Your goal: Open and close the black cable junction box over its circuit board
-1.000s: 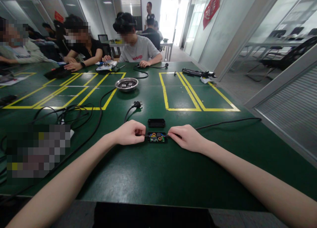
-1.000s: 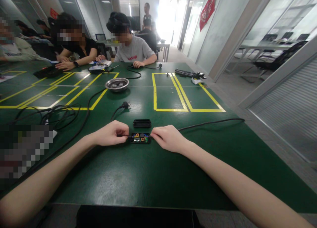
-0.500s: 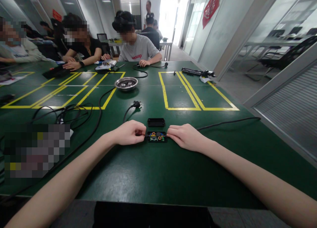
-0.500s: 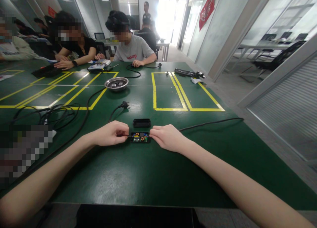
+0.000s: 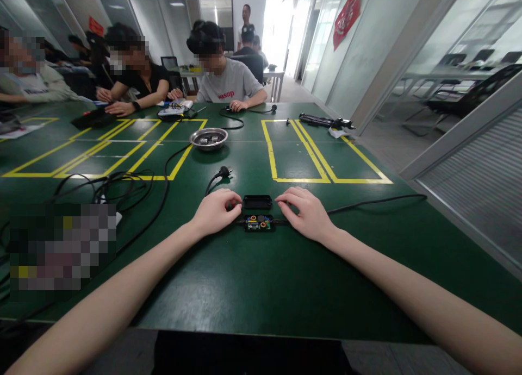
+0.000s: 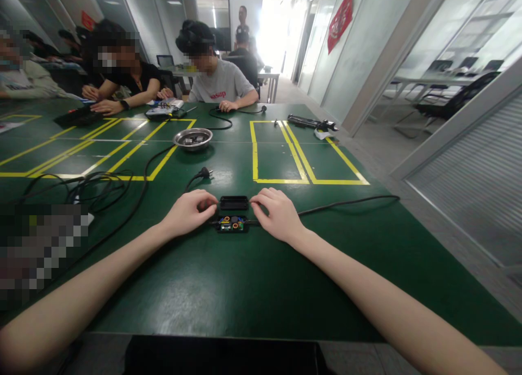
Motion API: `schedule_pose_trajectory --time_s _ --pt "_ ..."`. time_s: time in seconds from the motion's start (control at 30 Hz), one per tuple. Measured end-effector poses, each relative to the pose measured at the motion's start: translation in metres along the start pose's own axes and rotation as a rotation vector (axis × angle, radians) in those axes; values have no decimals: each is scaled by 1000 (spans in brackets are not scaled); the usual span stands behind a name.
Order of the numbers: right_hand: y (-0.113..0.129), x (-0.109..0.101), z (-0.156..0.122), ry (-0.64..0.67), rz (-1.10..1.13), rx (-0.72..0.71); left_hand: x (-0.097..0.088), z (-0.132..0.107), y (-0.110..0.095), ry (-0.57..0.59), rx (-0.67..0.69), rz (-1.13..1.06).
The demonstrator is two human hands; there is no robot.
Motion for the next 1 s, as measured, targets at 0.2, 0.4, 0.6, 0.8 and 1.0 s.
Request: schedule_pose_trajectory --time_s 0.2,0.4,0.6,0.8,1.0 --pt "-7 12 0 72 100 228 7 0 1 -52 -118 -86" --pt "-5 13 -1 52 348 468 9 1 5 31 -351 -482" --pt "-3 11 -2 11 393 520 2 2 3 42 -333 -452" --pt "-1 11 -4 -24 444 499 1 2 2 48 -320 -499" --pt "0 10 -4 -41 446 487 1 3 1 40 -317 -517"
Point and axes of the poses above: each hand's wrist, its own z-axis towards the middle knuckle, its own x-axis out of the palm, y = z × x, the point moved 3 cm from there along z, towards the middle knuckle, and after that the axes turned 11 degrees about -y, right-handed, at the moved point
